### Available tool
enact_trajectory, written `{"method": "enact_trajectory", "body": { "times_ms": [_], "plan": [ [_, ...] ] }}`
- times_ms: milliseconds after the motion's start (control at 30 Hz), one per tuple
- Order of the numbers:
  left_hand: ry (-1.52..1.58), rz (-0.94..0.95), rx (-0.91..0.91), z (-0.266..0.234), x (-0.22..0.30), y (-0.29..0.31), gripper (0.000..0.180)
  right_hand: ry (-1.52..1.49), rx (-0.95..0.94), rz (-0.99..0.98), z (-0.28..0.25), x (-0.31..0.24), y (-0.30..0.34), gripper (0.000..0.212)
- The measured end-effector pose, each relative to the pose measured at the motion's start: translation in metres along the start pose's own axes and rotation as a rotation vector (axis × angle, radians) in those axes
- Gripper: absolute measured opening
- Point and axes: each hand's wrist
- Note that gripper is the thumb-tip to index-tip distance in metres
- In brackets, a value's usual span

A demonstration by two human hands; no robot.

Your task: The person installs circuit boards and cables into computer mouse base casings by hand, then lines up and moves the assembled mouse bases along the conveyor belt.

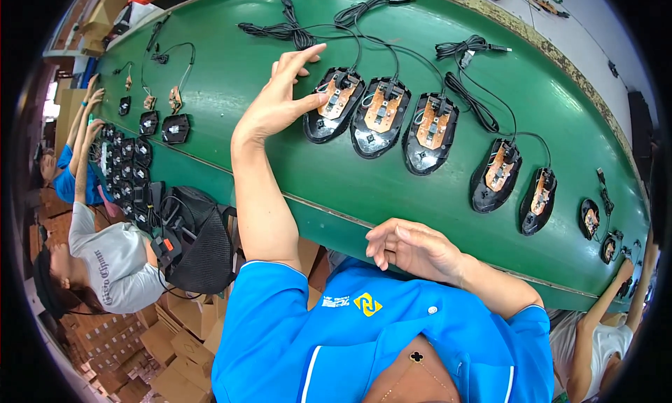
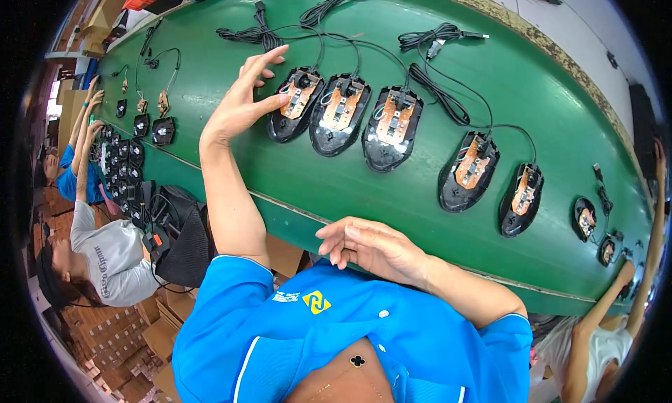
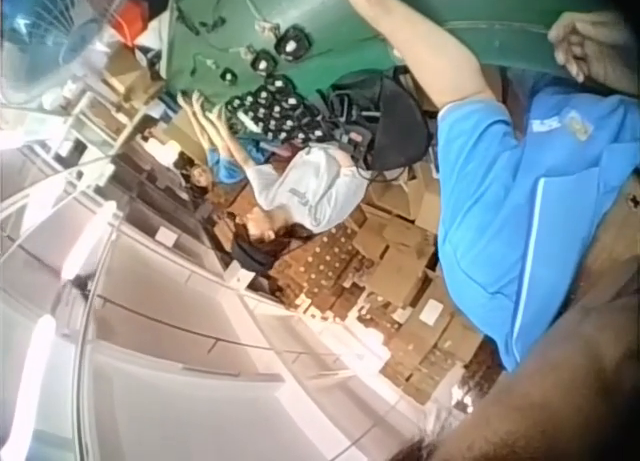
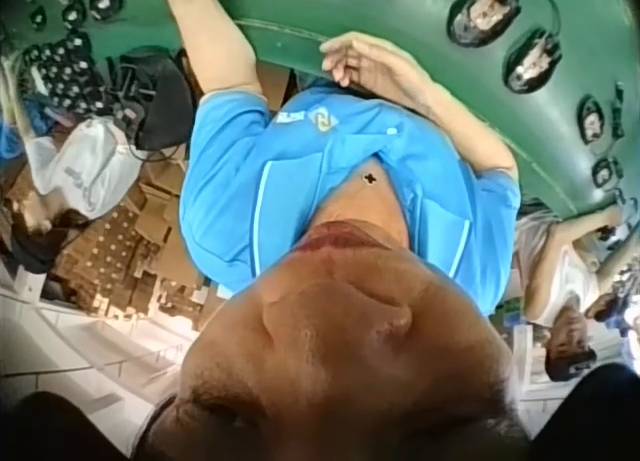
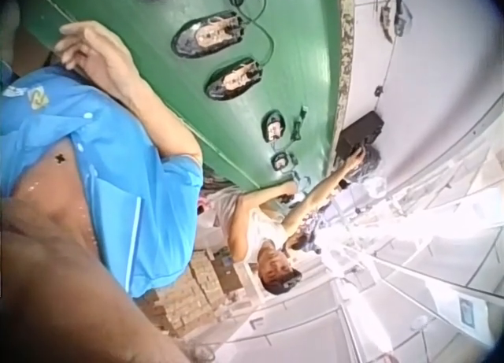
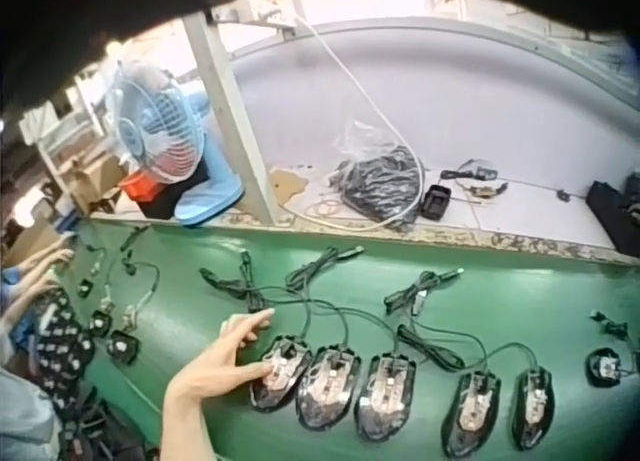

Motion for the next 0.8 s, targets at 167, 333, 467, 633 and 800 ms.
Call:
{"method": "enact_trajectory", "body": {
  "times_ms": [167, 333, 467, 633, 800],
  "plan": [
    [-0.034, 0.022, 0.022, 0.0043, -0.0031, 0.0002, 0.074, -0.026, 0.012, -0.002, -0.0014, 0.0023, -0.0029, 0.041],
    [-0.032, 0.035, 0.017, 0.0048, -0.0024, 0.0016, 0.073, -0.015, 0.066, 0.023, -0.0012, 0.0032, -0.0044, 0.041],
    [-0.012, 0.032, 0.001, 0.0016, -0.0002, 0.0037, 0.074, -0.017, 0.071, 0.025, -0.0009, 0.0035, -0.0049, 0.040],
    [0.029, 0.042, 0.015, 0.0012, 0.0000, 0.0014, 0.074, -0.012, 0.073, 0.021, -0.0017, 0.0035, -0.0053, 0.040],
    [0.084, 0.058, 0.031, -0.0011, -0.0051, 0.0005, 0.073, -0.032, 0.049, 0.003, -0.0055, 0.0077, -0.0073, 0.042]
  ]
}}
Point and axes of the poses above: each hand's wrist, its own y-axis away from the middle knuckle, its own z-axis out of the palm, x = y × z, and after that the axes turned 15 degrees about -x, right-handed
